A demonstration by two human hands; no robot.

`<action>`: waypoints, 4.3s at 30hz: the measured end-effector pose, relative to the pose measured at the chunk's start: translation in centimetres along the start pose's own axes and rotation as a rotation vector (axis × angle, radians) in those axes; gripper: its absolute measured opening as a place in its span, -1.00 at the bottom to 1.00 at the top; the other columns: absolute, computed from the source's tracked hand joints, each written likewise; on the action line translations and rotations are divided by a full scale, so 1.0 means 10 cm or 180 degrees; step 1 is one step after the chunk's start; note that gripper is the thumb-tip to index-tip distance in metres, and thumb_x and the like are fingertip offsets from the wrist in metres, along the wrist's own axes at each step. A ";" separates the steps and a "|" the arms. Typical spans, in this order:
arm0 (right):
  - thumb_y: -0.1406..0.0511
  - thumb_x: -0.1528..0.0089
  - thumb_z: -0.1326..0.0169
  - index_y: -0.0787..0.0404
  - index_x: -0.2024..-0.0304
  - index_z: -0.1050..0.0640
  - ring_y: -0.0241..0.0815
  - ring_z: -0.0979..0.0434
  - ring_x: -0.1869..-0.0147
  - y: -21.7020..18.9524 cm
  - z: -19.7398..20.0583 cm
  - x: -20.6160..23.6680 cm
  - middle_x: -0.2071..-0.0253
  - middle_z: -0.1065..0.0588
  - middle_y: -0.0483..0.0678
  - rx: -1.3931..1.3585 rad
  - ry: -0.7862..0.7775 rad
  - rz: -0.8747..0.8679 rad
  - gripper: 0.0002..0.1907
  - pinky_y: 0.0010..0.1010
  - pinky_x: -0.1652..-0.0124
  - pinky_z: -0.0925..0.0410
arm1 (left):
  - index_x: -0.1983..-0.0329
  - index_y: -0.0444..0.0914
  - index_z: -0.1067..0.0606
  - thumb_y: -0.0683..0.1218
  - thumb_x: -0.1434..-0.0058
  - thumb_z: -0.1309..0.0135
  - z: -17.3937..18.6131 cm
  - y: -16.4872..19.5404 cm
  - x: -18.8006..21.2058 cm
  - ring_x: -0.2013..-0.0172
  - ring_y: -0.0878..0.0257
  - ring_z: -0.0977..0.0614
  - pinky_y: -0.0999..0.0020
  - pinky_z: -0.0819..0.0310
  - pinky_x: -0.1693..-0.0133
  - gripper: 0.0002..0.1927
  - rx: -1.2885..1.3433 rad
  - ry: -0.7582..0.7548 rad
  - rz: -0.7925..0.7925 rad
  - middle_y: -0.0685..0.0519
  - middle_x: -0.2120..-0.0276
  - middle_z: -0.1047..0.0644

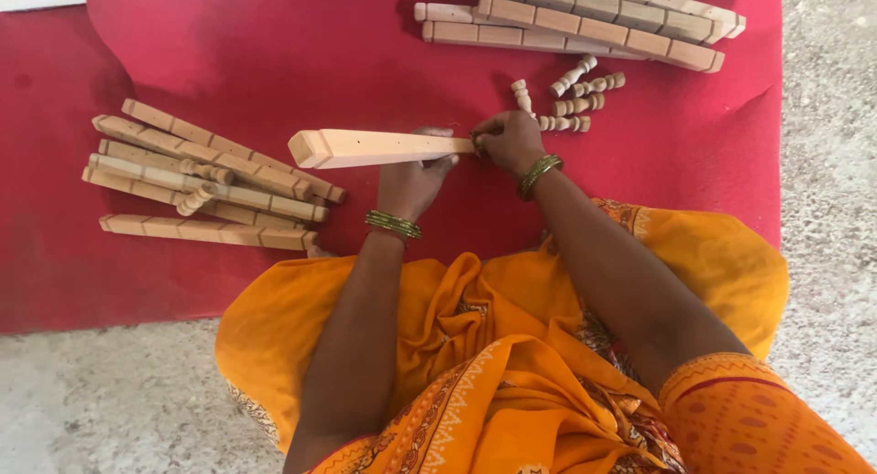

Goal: The person sits on the floor and assembles wooden components, pressing small turned wooden pegs and spool-shaped pieces into holes along flat wooden bars, working on one bar at a time and setting assembled bars onto a pile on the red mat.

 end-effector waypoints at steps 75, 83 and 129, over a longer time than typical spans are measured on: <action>0.48 -0.30 0.05 0.26 -0.34 -0.36 -0.21 -0.62 0.21 -0.02 0.33 0.84 0.18 -0.51 0.02 -0.1602 -0.0007 -0.0145 -0.48 -0.38 0.11 -0.60 | 0.02 -0.19 -0.37 -0.06 -0.34 -0.12 0.09 0.51 0.58 -0.09 0.10 -0.62 0.33 -0.59 -0.11 -0.77 0.3311 0.0304 -0.0756 -0.14 -0.14 -0.49; 0.48 -0.34 0.14 0.24 -0.31 -0.33 -0.15 -0.63 0.13 0.00 0.33 0.80 0.09 -0.53 0.04 -0.2989 -0.0160 -0.0472 -0.54 -0.32 0.08 -0.59 | -0.16 -0.28 -0.41 -0.10 -0.43 -0.10 -0.11 0.62 0.81 0.22 0.30 -0.55 0.44 -0.55 0.18 -0.70 0.2371 -0.0239 -0.0747 -0.07 0.14 -0.50; 0.46 -0.24 -0.17 0.18 0.20 -0.65 -0.32 -0.64 0.21 -0.89 0.97 0.81 0.16 -0.55 -0.06 -0.0103 0.1608 0.2024 -0.87 -0.61 0.23 -0.58 | -0.57 -0.07 -0.23 0.24 -0.49 0.13 -0.67 0.29 0.65 0.53 0.51 -0.40 0.58 -0.44 0.52 -0.35 0.2991 -0.1101 0.0078 0.19 0.41 -0.43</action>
Point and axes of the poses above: each hand's wrist, its own x-axis away from the middle knuckle, its own z-axis out of the back of the hand, y = z × x, the point moved 8 cm from there along -x, towards the middle knuckle
